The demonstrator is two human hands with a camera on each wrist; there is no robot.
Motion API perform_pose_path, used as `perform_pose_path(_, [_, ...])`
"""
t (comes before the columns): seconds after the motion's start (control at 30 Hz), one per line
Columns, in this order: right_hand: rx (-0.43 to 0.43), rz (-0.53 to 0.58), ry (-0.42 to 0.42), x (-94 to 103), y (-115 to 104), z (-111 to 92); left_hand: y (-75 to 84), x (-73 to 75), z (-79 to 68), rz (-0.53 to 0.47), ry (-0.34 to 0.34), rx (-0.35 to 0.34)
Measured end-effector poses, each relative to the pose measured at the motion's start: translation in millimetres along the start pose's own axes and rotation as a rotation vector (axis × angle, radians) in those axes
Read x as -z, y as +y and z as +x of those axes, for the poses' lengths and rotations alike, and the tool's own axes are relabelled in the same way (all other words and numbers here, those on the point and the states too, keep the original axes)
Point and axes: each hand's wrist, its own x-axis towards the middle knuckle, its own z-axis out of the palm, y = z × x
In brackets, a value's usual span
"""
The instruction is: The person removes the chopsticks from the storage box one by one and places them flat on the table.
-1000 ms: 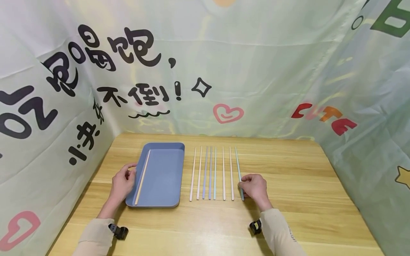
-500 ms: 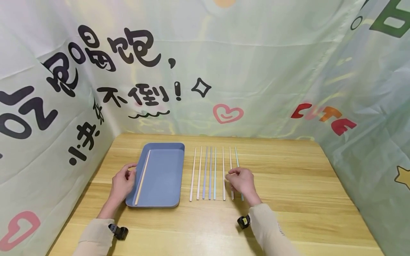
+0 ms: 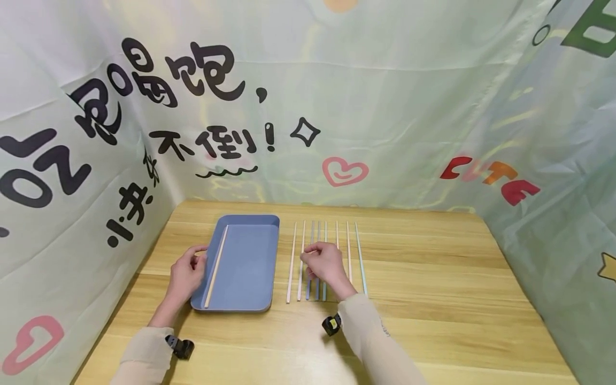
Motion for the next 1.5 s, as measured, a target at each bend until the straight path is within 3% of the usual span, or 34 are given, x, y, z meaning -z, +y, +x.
perform_pose_path(0.37, [0.029,0.031,-0.117,-66.6,-23,0,8.9,7.3,7.4,0.1,-0.01,-0.065])
perform_pose_path(0.6, [0.062,0.026,-0.186,-106.8,-30,-1,14.1,9.2,9.5,0.117,-0.046,-0.05])
perform_pose_path(0.73, [0.085,-0.017,-0.216,-127.2,-31,-2,15.1,6.9,8.1,0.115,-0.022,-0.065])
perform_pose_path(0.87, [0.102,-0.04,-0.239,-145.0,-31,-5,15.5,3.8,6.2,0.12,0.03,-0.135])
perform_pose_path(1.0, [0.111,-0.071,-0.243,-159.0,-29,-7,16.9,2.0,5.2,0.12,0.054,-0.179])
perform_pose_path(1.17, [0.124,-0.129,-0.238,-171.9,-25,-6,17.7,0.9,5.4,0.119,0.05,-0.171])
perform_pose_path(1.5, [0.146,-0.162,-0.15,-193.3,-21,-5,17.0,-0.4,5.5,0.126,0.073,-0.189])
